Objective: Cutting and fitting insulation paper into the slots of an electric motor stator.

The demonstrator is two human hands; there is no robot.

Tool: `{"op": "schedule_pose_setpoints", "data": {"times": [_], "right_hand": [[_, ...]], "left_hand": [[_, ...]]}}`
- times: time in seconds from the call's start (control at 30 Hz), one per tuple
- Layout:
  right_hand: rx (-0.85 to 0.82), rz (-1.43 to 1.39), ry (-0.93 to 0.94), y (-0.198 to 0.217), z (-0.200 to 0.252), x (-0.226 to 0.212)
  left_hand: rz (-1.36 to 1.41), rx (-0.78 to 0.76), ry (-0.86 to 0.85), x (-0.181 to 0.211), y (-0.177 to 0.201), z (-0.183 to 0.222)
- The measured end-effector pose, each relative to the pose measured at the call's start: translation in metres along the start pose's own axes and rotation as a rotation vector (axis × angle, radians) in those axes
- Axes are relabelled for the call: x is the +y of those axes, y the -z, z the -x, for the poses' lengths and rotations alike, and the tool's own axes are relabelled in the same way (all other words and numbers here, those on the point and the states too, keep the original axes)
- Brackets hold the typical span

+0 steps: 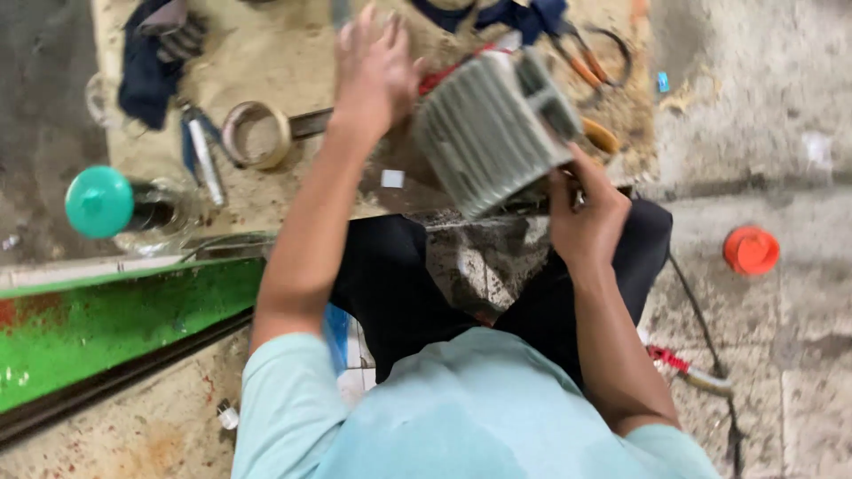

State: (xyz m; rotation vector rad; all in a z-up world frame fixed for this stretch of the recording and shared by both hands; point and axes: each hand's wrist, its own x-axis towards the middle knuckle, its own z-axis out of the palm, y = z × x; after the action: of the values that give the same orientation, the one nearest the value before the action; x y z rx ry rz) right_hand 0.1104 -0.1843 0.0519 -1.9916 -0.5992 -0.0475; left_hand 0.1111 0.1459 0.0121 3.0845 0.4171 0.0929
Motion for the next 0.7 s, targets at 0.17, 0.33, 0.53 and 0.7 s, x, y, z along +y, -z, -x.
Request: {"op": "schedule_pose_setpoints", "data": {"times": [0.17, 0.33, 0.53, 0.7], "right_hand": [[0.044, -0.046, 0.072, 0.005, 0.007, 0.032], [0.024, -0.232, 0.158, 0.027, 0.026, 0.029], [0.087, -0.214, 0.203, 0.053, 0.048, 0.053], [0.004, -0.4, 0.126, 0.099, 0.051, 0.079]], "left_hand": [[0.101, -0.23, -0.133, 0.045, 0.059, 0.104], [0.207, -0.033, -0.199, 0.096, 0.1, 0.168], [0.249, 0.437, -0.398, 0.085, -0.034, 0.215], [0.909, 0.586, -0.358, 0.264, 0.02, 0.148]]}}
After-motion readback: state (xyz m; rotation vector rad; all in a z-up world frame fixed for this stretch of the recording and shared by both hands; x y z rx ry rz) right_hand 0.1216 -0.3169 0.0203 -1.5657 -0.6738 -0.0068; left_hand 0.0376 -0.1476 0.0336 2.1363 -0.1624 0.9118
